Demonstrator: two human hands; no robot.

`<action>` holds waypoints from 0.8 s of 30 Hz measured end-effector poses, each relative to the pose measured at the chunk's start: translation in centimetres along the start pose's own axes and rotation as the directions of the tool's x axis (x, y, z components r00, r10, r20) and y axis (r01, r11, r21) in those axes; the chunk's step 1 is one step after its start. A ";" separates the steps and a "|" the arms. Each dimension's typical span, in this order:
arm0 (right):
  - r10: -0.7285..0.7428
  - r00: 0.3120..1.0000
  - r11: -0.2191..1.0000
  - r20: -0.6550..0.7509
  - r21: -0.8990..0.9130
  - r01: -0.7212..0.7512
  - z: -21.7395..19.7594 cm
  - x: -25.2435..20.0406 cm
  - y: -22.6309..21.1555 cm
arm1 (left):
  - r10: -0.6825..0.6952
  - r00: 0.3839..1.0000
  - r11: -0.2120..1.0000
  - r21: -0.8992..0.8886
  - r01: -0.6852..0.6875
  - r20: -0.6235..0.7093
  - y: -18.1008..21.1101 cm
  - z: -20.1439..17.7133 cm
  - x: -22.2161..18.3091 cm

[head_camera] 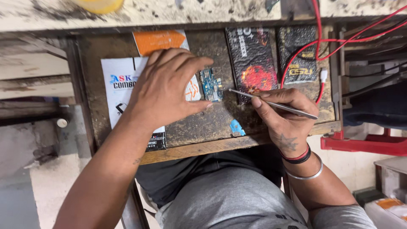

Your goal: The person heats a small electronic circuit board using a heat gun while holding a metal tool against a component.

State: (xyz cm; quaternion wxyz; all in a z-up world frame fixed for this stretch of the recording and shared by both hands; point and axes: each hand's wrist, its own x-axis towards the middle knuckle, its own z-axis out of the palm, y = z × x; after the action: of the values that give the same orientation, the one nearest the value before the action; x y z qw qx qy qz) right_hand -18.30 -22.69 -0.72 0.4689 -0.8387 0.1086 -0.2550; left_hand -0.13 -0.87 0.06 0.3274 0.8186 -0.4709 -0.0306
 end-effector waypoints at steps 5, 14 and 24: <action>-0.018 0.999 1.000 0.029 -0.021 0.019 0.5 -0.2 -0.5 | 0.025 0.999 1.000 0.002 -0.025 -0.032 -0.3 0.4 -0.1; -0.032 0.997 0.996 0.073 -0.087 0.038 1.7 0.1 -1.0 | 0.054 0.998 0.998 0.023 -0.053 -0.042 -0.8 0.8 -0.5; -0.021 0.996 0.993 0.086 -0.114 0.031 2.5 0.9 -1.5 | 0.074 0.995 0.997 0.020 -0.073 -0.063 -1.3 1.4 -0.7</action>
State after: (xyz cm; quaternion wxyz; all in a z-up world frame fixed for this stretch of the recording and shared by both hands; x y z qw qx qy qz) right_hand -16.33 -20.44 -0.28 0.4205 -0.8757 0.0924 -0.2186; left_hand -0.07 -0.60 -1.99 0.3361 0.8040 -0.4904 0.0119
